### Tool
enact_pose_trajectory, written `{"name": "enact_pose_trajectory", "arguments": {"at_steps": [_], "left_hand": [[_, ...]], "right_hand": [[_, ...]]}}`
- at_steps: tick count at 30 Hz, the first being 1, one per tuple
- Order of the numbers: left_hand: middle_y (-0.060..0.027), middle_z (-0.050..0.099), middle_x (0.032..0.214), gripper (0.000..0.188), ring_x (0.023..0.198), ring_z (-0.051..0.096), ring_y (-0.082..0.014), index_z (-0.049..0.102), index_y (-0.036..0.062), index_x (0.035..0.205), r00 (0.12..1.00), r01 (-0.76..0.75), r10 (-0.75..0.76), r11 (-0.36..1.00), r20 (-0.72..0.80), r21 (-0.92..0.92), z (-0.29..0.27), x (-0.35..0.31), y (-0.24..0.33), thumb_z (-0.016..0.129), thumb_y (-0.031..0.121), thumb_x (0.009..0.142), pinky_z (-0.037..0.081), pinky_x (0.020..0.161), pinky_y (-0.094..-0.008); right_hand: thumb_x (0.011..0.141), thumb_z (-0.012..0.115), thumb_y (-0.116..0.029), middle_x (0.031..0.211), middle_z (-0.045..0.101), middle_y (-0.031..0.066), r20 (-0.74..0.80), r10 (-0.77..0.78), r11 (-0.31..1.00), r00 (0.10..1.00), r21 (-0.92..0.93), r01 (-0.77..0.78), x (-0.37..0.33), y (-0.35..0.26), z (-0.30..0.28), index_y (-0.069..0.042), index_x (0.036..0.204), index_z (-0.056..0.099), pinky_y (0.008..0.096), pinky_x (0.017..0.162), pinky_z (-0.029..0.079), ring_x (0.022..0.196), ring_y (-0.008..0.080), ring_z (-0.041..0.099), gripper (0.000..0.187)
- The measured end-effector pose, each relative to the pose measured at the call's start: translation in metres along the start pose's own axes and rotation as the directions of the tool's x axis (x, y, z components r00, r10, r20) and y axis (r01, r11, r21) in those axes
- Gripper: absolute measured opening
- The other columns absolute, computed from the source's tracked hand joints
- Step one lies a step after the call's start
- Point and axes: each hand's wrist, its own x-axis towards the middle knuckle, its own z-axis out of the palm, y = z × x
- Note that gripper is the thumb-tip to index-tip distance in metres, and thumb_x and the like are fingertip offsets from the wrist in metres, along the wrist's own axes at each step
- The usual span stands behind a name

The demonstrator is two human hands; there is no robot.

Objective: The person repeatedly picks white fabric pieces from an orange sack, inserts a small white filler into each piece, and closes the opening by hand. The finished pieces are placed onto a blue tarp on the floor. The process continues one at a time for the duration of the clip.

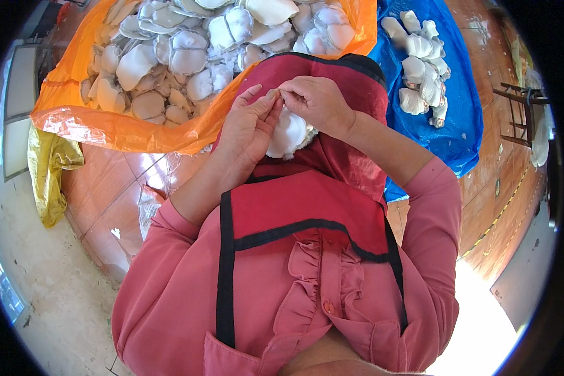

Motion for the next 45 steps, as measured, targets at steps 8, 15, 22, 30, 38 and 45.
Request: {"name": "enact_pose_trajectory", "arguments": {"at_steps": [8, 15, 22, 30, 38, 45], "left_hand": [[-0.0128, 0.062, 0.109, 0.033, 0.101, 0.064, -0.0230, 0.046, 0.0023, 0.120, 1.000, 0.026, -0.026, 1.000, 0.002, 0.010, 0.000, -0.003, 0.003, 0.061, -0.003, 0.091, 0.056, 0.091, -0.0312], [-0.0130, 0.060, 0.110, 0.029, 0.100, 0.062, -0.0232, 0.048, 0.0011, 0.118, 0.995, 0.095, -0.095, 0.995, -0.001, -0.014, -0.007, -0.001, 0.002, 0.060, -0.003, 0.092, 0.055, 0.090, -0.0311], [-0.0132, 0.060, 0.108, 0.022, 0.099, 0.062, -0.0229, 0.051, -0.0018, 0.114, 0.994, 0.104, -0.105, 0.982, 0.001, -0.158, -0.005, -0.003, 0.004, 0.058, -0.004, 0.092, 0.056, 0.088, -0.0313], [-0.0125, 0.061, 0.107, 0.022, 0.097, 0.063, -0.0220, 0.051, -0.0019, 0.113, 0.990, 0.139, -0.137, 0.980, 0.025, -0.142, -0.007, -0.003, 0.007, 0.058, -0.004, 0.092, 0.057, 0.086, -0.0307], [-0.0123, 0.060, 0.108, 0.024, 0.099, 0.062, -0.0215, 0.051, -0.0005, 0.115, 0.989, 0.147, -0.147, 0.989, -0.021, -0.019, -0.010, -0.004, 0.010, 0.060, -0.002, 0.092, 0.056, 0.090, -0.0304], [-0.0126, 0.060, 0.108, 0.025, 0.099, 0.062, -0.0216, 0.051, -0.0007, 0.114, 0.987, 0.158, -0.156, 0.987, -0.048, 0.027, -0.011, -0.003, 0.010, 0.060, -0.004, 0.091, 0.056, 0.090, -0.0299]], "right_hand": [[0.075, 0.067, -0.011, 0.071, 0.062, 0.0101, -0.043, -0.091, 0.993, 0.995, -0.083, 0.087, 0.001, 0.002, 0.002, -0.007, 0.078, 0.059, 0.0400, 0.058, 0.051, 0.067, 0.0304, 0.063, 0.009], [0.079, 0.065, -0.012, 0.077, 0.065, 0.0113, 0.035, -0.041, 0.999, 0.999, -0.002, 0.041, 0.001, 0.003, -0.002, -0.005, 0.084, 0.062, 0.0390, 0.063, 0.053, 0.072, 0.0307, 0.064, 0.008], [0.088, 0.060, -0.014, 0.094, 0.067, 0.0146, 0.144, 0.164, 0.951, 0.976, 0.240, -0.195, -0.005, -0.003, -0.001, -0.003, 0.103, 0.065, 0.0368, 0.076, 0.053, 0.087, 0.0303, 0.066, 0.020], [0.088, 0.061, -0.017, 0.094, 0.067, 0.0145, 0.206, 0.165, 0.935, 0.965, 0.278, -0.219, -0.007, -0.002, -0.002, -0.002, 0.107, 0.064, 0.0362, 0.077, 0.053, 0.087, 0.0295, 0.066, 0.024], [0.089, 0.057, -0.019, 0.091, 0.066, 0.0149, 0.310, 0.002, 0.997, 0.951, 0.074, -0.027, 0.001, -0.002, -0.009, -0.004, 0.100, 0.064, 0.0408, 0.076, 0.053, 0.088, 0.0326, 0.064, 0.021], [0.087, 0.056, -0.019, 0.083, 0.063, 0.0148, 0.314, -0.058, 0.998, 0.948, 0.010, 0.058, 0.001, 0.003, -0.005, -0.004, 0.090, 0.062, 0.0442, 0.073, 0.051, 0.082, 0.0345, 0.063, 0.016]]}}
